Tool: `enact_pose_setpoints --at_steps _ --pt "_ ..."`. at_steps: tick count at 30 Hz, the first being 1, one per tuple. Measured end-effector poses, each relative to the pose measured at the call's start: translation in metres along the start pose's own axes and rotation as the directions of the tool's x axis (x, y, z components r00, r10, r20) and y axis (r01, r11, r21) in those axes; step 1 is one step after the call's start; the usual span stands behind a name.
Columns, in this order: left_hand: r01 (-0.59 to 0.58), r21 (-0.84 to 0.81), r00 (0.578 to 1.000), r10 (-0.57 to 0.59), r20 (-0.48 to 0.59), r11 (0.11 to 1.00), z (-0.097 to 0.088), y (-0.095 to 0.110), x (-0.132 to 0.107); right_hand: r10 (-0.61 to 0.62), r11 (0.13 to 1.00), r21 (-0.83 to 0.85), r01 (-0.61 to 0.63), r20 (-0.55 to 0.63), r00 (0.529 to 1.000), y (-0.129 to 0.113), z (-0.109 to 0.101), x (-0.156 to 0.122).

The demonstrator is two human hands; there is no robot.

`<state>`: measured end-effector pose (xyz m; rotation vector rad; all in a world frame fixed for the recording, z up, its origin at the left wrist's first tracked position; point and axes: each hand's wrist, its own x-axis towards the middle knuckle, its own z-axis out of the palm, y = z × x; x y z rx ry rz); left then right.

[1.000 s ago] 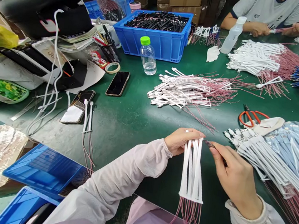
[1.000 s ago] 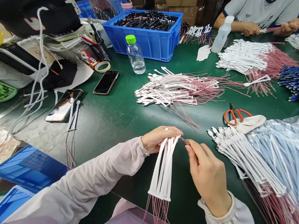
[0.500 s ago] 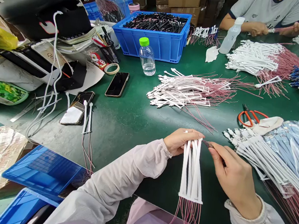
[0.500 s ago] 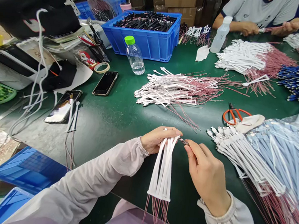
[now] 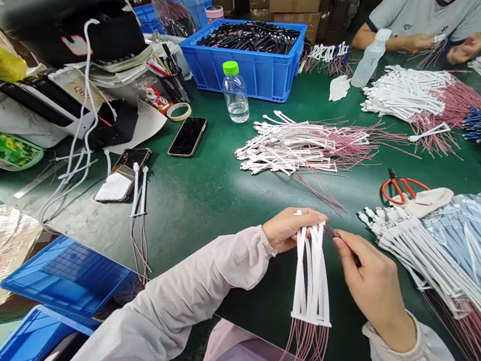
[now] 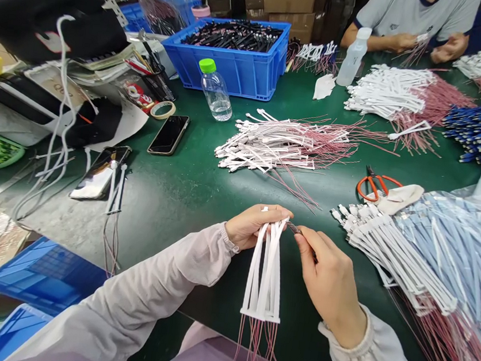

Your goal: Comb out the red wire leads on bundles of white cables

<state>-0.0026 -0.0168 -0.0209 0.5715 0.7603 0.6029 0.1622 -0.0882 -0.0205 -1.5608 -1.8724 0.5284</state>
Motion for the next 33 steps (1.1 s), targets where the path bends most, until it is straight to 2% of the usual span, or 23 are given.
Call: enact_pose_setpoints --at_steps 1,2,4,6,7,9,11,13,16,18,19,21,24,27,33 --pt "-0.011 0.005 1.000 0.011 0.003 1.000 0.000 0.000 0.000 0.106 0.984 0.130 -0.118 0.101 0.989 0.000 -0.002 0.000" --pt "-0.028 0.013 1.000 0.028 0.002 1.000 0.000 0.000 0.000 0.197 0.933 0.259 -0.250 0.213 0.957 0.000 -0.005 0.001" --pt "-0.082 0.040 0.996 0.083 -0.018 0.996 -0.001 0.000 0.001 0.295 0.761 0.452 -0.465 0.397 0.869 -0.001 -0.008 0.001" --pt "-0.158 0.074 0.984 0.163 -0.068 0.985 -0.001 0.000 0.002 0.317 0.631 0.543 -0.554 0.470 0.824 -0.003 -0.008 0.000" --pt "-0.197 0.094 0.973 0.206 -0.101 0.976 -0.001 0.000 0.002 0.323 0.606 0.548 -0.577 0.492 0.808 -0.005 -0.006 -0.001" --pt "-0.267 0.134 0.943 0.287 -0.166 0.954 -0.002 0.000 0.003 0.348 0.614 0.513 -0.600 0.506 0.789 -0.009 -0.002 -0.003" --pt "-0.313 0.134 0.920 0.335 -0.205 0.940 -0.002 -0.001 0.004 0.387 0.653 0.469 -0.595 0.469 0.794 -0.012 0.003 -0.004" --pt "-0.319 0.044 0.928 0.321 -0.189 0.947 -0.002 0.000 0.004 0.422 0.675 0.446 -0.588 0.421 0.803 -0.014 0.007 -0.006" --pt "-0.217 -0.117 0.976 0.216 -0.021 0.969 -0.003 0.001 0.001 0.461 0.676 0.440 -0.592 0.373 0.805 -0.011 0.009 -0.006" --pt "-0.130 -0.087 0.984 0.139 0.109 0.988 -0.002 0.001 -0.001 0.475 0.669 0.456 -0.587 0.346 0.809 -0.007 0.009 -0.006" --pt "-0.114 -0.041 0.984 0.118 0.136 0.993 -0.002 0.001 -0.002 0.478 0.664 0.468 -0.583 0.335 0.812 -0.005 0.010 -0.006" --pt "-0.148 0.072 0.985 0.141 0.104 0.986 -0.001 -0.001 -0.003 0.478 0.648 0.492 -0.582 0.333 0.813 -0.002 0.011 -0.006" --pt "-0.249 0.188 0.967 0.255 -0.006 0.950 0.000 -0.005 -0.001 0.488 0.615 0.530 -0.584 0.326 0.810 -0.002 0.014 -0.007" --pt "-0.279 0.192 0.953 0.296 -0.066 0.941 0.000 -0.009 0.002 0.505 0.577 0.572 -0.582 0.310 0.806 -0.003 0.017 -0.008" --pt "-0.276 0.202 0.950 0.298 -0.088 0.940 -0.002 -0.012 0.004 0.485 0.543 0.602 -0.585 0.344 0.804 -0.004 0.017 -0.009"
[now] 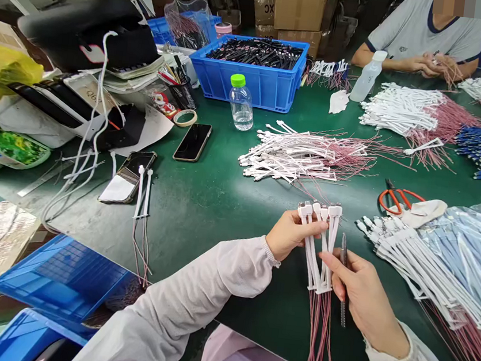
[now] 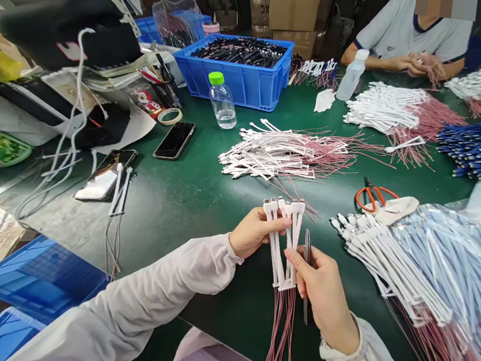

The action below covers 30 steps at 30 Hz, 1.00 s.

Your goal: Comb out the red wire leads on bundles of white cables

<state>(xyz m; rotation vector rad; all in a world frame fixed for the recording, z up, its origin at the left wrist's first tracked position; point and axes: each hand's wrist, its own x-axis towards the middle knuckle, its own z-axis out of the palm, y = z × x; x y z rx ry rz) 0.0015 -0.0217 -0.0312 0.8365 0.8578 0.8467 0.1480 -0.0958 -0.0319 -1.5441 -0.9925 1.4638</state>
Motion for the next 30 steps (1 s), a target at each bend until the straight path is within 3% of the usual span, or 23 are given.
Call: enact_pose_setpoints --at_steps 9,13,18,24,27,30 --pt "-0.002 0.029 1.000 0.002 0.029 1.000 -0.002 -0.001 0.000 0.006 1.000 0.017 -0.006 -0.011 1.000 0.003 -0.001 0.001" --pt "0.002 0.003 1.000 -0.002 -0.005 1.000 0.000 -0.001 0.000 0.013 0.999 0.038 -0.013 -0.024 1.000 0.002 0.001 0.000" --pt "-0.070 -0.168 0.997 0.066 -0.029 0.983 0.007 -0.003 -0.001 0.024 0.993 0.112 -0.023 -0.016 1.000 0.001 0.008 -0.003" --pt "0.025 -0.399 0.999 -0.041 -0.032 0.916 0.009 -0.003 0.001 0.012 0.964 0.266 -0.008 -0.016 1.000 0.000 0.012 -0.002" --pt "-0.018 -0.325 0.997 -0.008 -0.078 0.946 0.004 0.001 0.004 -0.044 0.945 0.319 0.070 -0.086 0.995 -0.009 0.003 0.001" --pt "-0.035 -0.089 0.999 0.035 -0.002 0.995 -0.002 0.007 0.004 -0.133 0.969 0.192 0.155 -0.123 0.983 -0.021 -0.008 0.001"
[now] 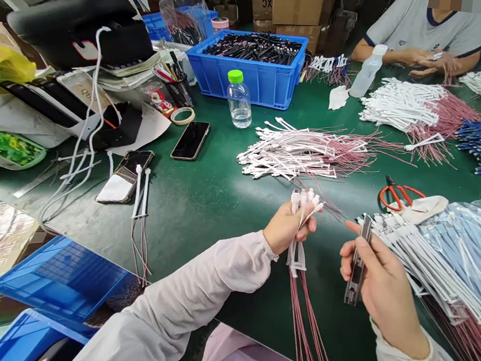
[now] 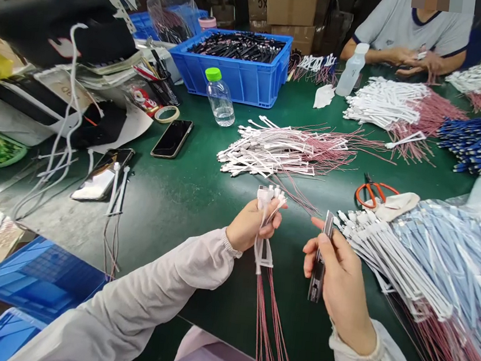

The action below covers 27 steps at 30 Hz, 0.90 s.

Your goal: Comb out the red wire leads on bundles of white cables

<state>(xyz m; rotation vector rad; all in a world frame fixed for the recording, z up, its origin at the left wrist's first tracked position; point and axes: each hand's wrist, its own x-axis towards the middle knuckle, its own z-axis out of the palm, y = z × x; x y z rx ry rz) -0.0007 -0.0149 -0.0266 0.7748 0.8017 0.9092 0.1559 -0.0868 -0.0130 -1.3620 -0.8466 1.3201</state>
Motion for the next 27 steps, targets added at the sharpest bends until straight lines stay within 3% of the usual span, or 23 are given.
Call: enact_pose_setpoints --at_steps 4,8,12,17,27 --pt "-0.110 0.412 0.992 0.073 0.104 0.905 -0.002 0.008 -0.005 0.055 0.994 -0.104 -0.041 0.138 0.989 -0.010 -0.008 0.001" --pt "-0.226 0.605 0.974 0.187 0.128 0.763 -0.003 0.012 -0.010 0.172 0.985 -0.014 -0.174 0.246 0.954 -0.013 -0.009 -0.002" --pt "-0.312 0.680 0.948 0.265 0.177 0.663 -0.004 0.013 -0.011 0.230 0.958 0.099 -0.269 0.295 0.927 -0.016 -0.008 -0.004" --pt "-0.364 0.743 0.928 0.286 0.239 0.561 -0.005 0.014 -0.012 0.253 0.947 0.125 -0.296 0.280 0.926 -0.015 -0.008 -0.004" --pt "-0.400 0.824 0.896 0.360 0.260 0.401 -0.006 0.010 -0.013 0.281 0.932 0.152 -0.328 0.267 0.922 -0.013 -0.006 -0.003"
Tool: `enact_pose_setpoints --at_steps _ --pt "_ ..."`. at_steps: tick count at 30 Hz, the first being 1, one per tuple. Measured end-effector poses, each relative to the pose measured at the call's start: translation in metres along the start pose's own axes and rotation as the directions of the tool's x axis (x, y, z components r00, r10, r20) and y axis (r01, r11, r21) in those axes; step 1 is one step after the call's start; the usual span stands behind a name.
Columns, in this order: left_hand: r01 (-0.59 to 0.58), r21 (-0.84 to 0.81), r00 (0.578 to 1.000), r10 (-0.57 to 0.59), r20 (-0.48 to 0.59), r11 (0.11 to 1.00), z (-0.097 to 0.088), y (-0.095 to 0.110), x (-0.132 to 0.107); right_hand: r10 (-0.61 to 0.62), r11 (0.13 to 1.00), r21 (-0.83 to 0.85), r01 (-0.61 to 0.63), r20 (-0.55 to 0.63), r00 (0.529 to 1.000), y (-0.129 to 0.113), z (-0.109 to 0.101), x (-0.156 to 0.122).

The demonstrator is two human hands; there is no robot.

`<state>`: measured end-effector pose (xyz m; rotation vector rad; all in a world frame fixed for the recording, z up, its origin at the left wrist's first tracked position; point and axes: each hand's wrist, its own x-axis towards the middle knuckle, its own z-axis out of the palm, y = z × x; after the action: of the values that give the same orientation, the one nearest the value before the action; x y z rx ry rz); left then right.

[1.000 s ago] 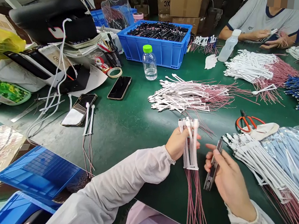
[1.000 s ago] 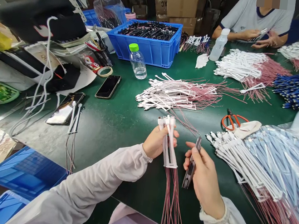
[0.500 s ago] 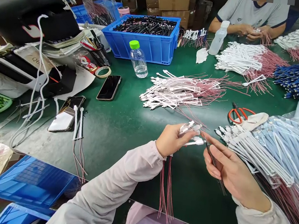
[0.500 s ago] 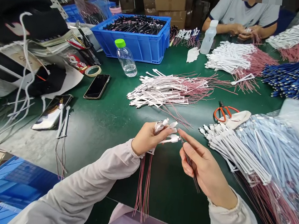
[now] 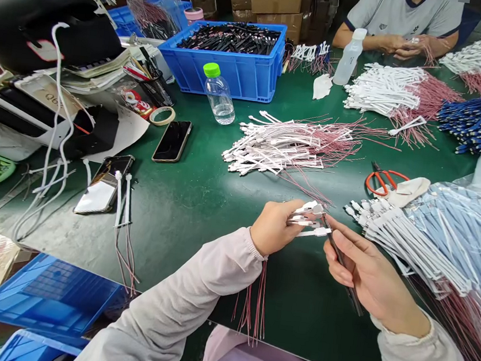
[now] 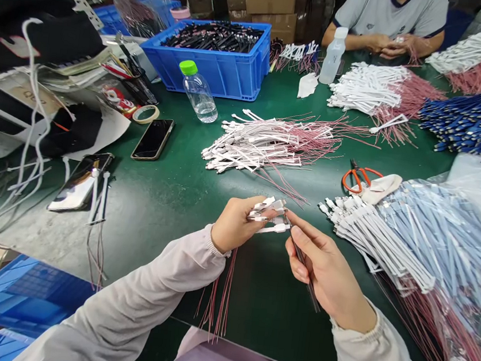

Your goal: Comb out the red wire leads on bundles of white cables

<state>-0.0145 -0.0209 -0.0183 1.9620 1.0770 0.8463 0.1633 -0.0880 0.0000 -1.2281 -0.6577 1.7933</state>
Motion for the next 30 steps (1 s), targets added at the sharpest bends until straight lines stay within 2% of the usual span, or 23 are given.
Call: enact_pose_setpoints --at_steps 4,16,25,30 --pt "-0.003 0.026 1.000 0.003 0.000 1.000 -0.0001 -0.0013 -0.0003 0.006 1.000 0.000 -0.006 -0.007 1.000 0.0006 0.0006 0.0003" --pt "0.105 -0.088 0.994 -0.102 0.039 0.991 -0.0021 -0.0002 0.0025 -0.002 1.000 0.028 0.001 0.034 0.999 0.0020 0.0010 -0.0020" --pt "0.027 -0.042 1.000 -0.027 0.002 0.999 0.0003 0.0017 0.0007 0.002 0.998 0.063 -0.003 0.016 1.000 0.0022 0.0015 0.0000" --pt "0.053 -0.056 0.999 -0.053 0.007 0.997 0.0006 -0.0007 0.0017 -0.014 0.999 0.047 0.013 0.009 1.000 0.0037 0.0004 -0.0005"
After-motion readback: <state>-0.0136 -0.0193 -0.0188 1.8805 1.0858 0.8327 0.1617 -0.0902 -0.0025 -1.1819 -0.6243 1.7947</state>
